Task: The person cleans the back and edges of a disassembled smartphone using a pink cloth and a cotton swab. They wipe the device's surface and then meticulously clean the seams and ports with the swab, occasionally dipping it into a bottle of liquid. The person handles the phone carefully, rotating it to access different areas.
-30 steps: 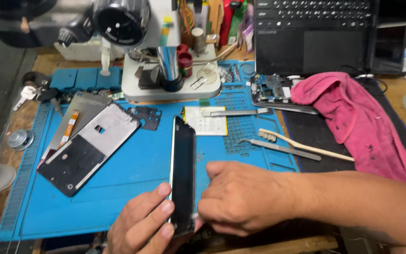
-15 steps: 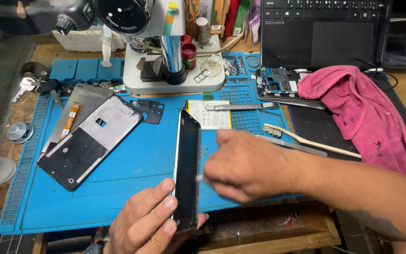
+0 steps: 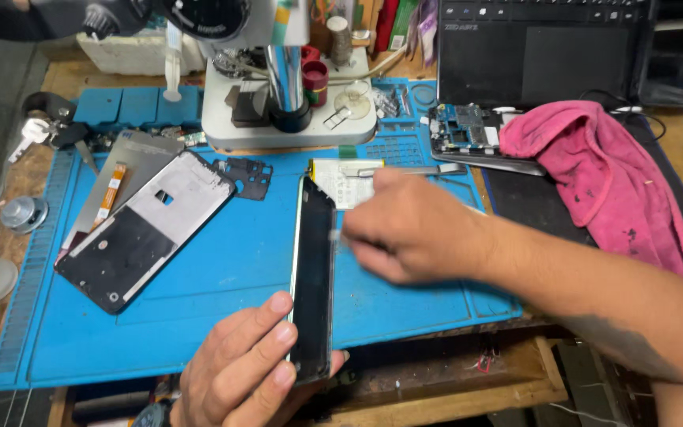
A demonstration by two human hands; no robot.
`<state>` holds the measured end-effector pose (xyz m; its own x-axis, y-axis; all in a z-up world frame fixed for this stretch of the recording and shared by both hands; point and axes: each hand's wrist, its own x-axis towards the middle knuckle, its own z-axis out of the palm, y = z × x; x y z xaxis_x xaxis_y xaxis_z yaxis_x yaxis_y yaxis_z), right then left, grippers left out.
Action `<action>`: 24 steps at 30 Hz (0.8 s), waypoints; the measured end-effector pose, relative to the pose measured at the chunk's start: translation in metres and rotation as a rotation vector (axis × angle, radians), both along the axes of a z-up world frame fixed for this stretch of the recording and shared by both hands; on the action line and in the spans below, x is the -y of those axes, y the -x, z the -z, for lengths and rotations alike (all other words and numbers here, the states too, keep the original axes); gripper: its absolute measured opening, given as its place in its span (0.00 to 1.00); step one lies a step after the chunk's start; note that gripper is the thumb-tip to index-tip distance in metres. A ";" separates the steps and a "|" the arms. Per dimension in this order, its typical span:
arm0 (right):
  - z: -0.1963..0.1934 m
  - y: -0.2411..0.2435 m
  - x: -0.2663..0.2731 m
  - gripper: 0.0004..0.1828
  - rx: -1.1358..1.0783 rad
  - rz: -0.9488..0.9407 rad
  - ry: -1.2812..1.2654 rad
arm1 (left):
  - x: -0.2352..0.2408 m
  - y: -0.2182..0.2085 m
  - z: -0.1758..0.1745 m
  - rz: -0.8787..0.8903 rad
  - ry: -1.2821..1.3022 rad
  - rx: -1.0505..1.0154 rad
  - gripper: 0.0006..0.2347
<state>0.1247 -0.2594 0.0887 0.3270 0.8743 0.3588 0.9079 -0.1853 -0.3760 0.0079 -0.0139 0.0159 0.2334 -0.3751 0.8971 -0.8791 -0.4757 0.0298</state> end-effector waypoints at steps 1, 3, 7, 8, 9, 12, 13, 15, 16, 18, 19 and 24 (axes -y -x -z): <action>0.000 0.003 0.000 0.07 -0.057 -0.017 0.001 | 0.000 -0.003 -0.001 0.002 0.000 0.019 0.31; -0.002 0.011 0.000 0.09 -0.115 -0.143 0.027 | 0.000 -0.008 -0.002 0.010 -0.004 0.033 0.31; 0.005 -0.017 0.003 0.13 0.135 0.104 -0.010 | -0.001 0.009 0.002 -0.045 0.014 -0.053 0.30; 0.005 -0.011 0.005 0.12 0.056 0.047 -0.020 | 0.000 0.004 0.002 -0.028 0.005 -0.016 0.30; 0.006 0.002 0.006 0.10 -0.024 -0.009 -0.030 | 0.001 -0.002 0.000 -0.010 -0.003 0.021 0.30; -0.002 0.011 0.003 0.09 -0.074 -0.142 -0.003 | -0.001 -0.009 -0.006 -0.006 -0.012 0.047 0.29; -0.001 0.014 0.002 0.09 -0.075 -0.175 0.014 | -0.002 -0.005 -0.006 -0.008 -0.012 0.026 0.29; 0.002 -0.006 0.001 0.11 0.021 0.042 0.039 | 0.001 0.010 -0.006 -0.038 0.014 -0.056 0.29; -0.001 -0.015 0.003 0.12 0.091 0.166 0.056 | 0.003 0.007 -0.007 -0.038 0.029 -0.075 0.28; 0.001 0.009 0.005 0.10 -0.098 -0.025 0.052 | 0.003 0.001 -0.010 -0.003 0.018 -0.036 0.29; -0.001 0.014 0.004 0.09 -0.185 -0.128 0.052 | 0.003 -0.004 -0.012 0.007 0.013 -0.009 0.30; 0.004 -0.012 0.008 0.04 0.020 0.167 0.030 | -0.002 0.004 -0.005 0.009 0.032 -0.048 0.32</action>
<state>0.1363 -0.2672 0.0847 0.4621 0.8188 0.3407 0.8705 -0.3455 -0.3504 0.0039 -0.0124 0.0212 0.2735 -0.3490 0.8963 -0.8803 -0.4664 0.0870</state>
